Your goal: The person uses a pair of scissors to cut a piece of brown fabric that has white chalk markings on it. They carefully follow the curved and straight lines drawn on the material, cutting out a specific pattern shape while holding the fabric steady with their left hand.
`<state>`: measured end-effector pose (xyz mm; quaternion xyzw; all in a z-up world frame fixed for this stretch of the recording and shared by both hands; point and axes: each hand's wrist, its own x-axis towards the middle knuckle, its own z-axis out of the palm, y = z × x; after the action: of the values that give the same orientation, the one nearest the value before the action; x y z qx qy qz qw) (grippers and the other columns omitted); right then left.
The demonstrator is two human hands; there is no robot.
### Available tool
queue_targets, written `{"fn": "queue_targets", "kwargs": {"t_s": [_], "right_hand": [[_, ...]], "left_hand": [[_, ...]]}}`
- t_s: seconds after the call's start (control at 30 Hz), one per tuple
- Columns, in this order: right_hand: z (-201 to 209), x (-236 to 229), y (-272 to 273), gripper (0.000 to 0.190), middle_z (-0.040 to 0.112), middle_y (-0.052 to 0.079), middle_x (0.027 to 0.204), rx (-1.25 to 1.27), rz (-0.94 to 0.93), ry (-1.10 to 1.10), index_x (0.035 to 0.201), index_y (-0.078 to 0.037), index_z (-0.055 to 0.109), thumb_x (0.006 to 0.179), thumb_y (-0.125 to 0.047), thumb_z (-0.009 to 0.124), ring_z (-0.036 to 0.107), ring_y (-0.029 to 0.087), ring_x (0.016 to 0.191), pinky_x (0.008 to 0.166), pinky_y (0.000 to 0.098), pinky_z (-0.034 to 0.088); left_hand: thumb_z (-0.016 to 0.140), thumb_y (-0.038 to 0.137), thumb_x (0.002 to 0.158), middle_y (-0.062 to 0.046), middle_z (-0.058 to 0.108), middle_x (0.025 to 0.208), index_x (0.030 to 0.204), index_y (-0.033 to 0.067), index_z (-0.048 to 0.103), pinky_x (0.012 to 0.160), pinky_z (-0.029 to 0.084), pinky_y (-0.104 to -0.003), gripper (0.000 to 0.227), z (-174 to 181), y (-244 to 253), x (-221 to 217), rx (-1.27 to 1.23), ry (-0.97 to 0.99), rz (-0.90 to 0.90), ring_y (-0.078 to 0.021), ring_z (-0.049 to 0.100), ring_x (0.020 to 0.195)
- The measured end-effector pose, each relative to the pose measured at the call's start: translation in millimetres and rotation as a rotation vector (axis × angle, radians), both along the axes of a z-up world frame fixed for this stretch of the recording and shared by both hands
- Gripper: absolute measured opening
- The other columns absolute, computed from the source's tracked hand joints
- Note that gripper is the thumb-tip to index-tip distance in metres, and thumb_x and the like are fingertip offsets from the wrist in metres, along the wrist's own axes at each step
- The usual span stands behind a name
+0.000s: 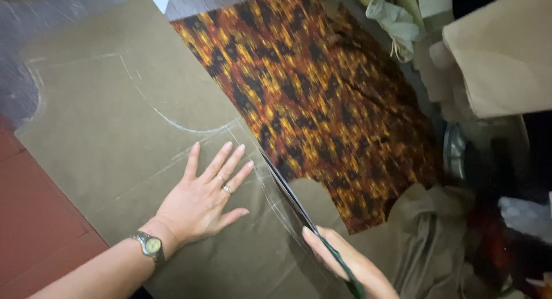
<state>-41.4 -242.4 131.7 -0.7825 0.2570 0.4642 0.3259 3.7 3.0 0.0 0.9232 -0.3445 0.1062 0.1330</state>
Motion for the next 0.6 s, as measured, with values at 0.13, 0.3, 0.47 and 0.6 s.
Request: {"fn": "queue_targets", "kwargs": {"t_s": [0.13,0.3,0.47,0.6], "right_hand": [[11,20,-1,0.041,0.034,-0.002,0.081,0.002,-0.145,0.276,0.086,-0.017,0.040,0.096,-0.056,0.045,0.030,0.012,0.067,0.066,0.0265,0.027],[7,42,18,0.041,0.036,-0.004,0.077,0.026,0.019,0.130,0.079,-0.018,0.035,0.097,-0.055,0.040,0.035,0.010,0.067,0.064,0.0257,0.029],[-11,44,14,0.044,0.038,-0.003,0.072,0.044,0.080,0.103,0.077,-0.017,0.035,0.095,-0.058,0.038,0.033,0.009,0.061,0.058,0.0260,0.029],[-9,45,21,0.043,0.035,-0.005,0.074,0.051,0.148,0.047,0.078,-0.018,0.033,0.098,-0.056,0.037,0.036,0.009,0.067,0.066,0.0281,0.028]], "left_hand": [[0.030,0.072,0.084,-0.015,0.018,0.158,0.150,0.0151,0.024,0.114,0.013,-0.064,0.087,1,1,1,-0.013,-0.004,0.011,-0.0345,0.014,0.148],[0.031,0.073,0.084,-0.018,0.020,0.157,0.151,0.0075,0.021,0.115,0.013,-0.062,0.094,0,1,2,-0.018,-0.013,0.032,-0.0356,0.016,0.147],[0.028,0.073,0.084,-0.017,0.019,0.158,0.150,0.0048,0.021,0.116,0.012,-0.063,0.095,-1,1,2,-0.025,0.006,0.031,-0.0362,0.013,0.148],[0.029,0.074,0.084,-0.018,0.021,0.157,0.149,0.0045,0.024,0.115,0.013,-0.063,0.095,0,1,3,-0.017,0.016,0.029,-0.0365,0.015,0.147]]}}
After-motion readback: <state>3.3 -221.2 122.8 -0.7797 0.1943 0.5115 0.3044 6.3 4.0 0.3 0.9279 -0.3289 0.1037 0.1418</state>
